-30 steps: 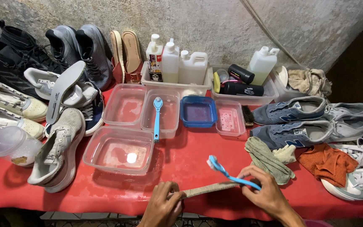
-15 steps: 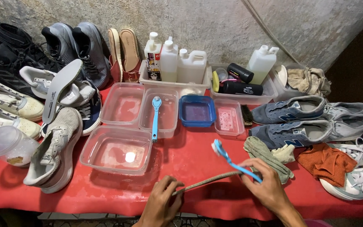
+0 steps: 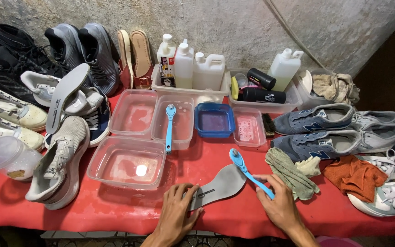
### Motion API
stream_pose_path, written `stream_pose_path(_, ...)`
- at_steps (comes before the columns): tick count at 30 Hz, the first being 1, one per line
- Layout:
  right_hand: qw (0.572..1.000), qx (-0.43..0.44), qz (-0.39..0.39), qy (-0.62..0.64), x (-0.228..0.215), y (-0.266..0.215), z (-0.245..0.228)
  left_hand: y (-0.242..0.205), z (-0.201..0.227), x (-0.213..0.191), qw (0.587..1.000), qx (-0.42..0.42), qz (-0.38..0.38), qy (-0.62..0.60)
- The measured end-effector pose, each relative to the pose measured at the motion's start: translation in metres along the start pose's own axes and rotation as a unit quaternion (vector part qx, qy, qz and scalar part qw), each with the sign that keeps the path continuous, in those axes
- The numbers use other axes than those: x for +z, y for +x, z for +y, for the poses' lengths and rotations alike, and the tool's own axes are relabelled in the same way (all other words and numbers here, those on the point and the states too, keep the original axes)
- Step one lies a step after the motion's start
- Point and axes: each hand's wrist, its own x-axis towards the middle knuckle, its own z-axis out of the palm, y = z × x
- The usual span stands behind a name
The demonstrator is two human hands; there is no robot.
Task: The person cleans a gray shoe insole on a red table using a blue toothbrush and an orange cloth. They scrub the insole with the brush, wipe it with the cloth, and place it inside a white sneaker. The workspace contains several pairs of shoes, plastic containers with water, and cleaning supplies.
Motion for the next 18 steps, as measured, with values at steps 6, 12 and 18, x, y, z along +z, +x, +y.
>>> stream_pose_path(6, 0.999, 0.031, -0.025, -0.007, 0.008, -0.002, -0.003, 0.004, 0.006, -0.003, 0.999, 0.043, 0.012, -0.013)
stream_pose_path(12, 1.0, 0.006, -0.026, -0.014, 0.022, -0.002, -0.001, 0.001, 0.012, -0.003, 0.997, 0.069, 0.011, -0.026)
stream_pose_path(18, 0.998, -0.018, -0.012, -0.065, 0.034, -0.001, 0.006, -0.001, 0.039, -0.027, 0.978, 0.079, 0.045, -0.189)
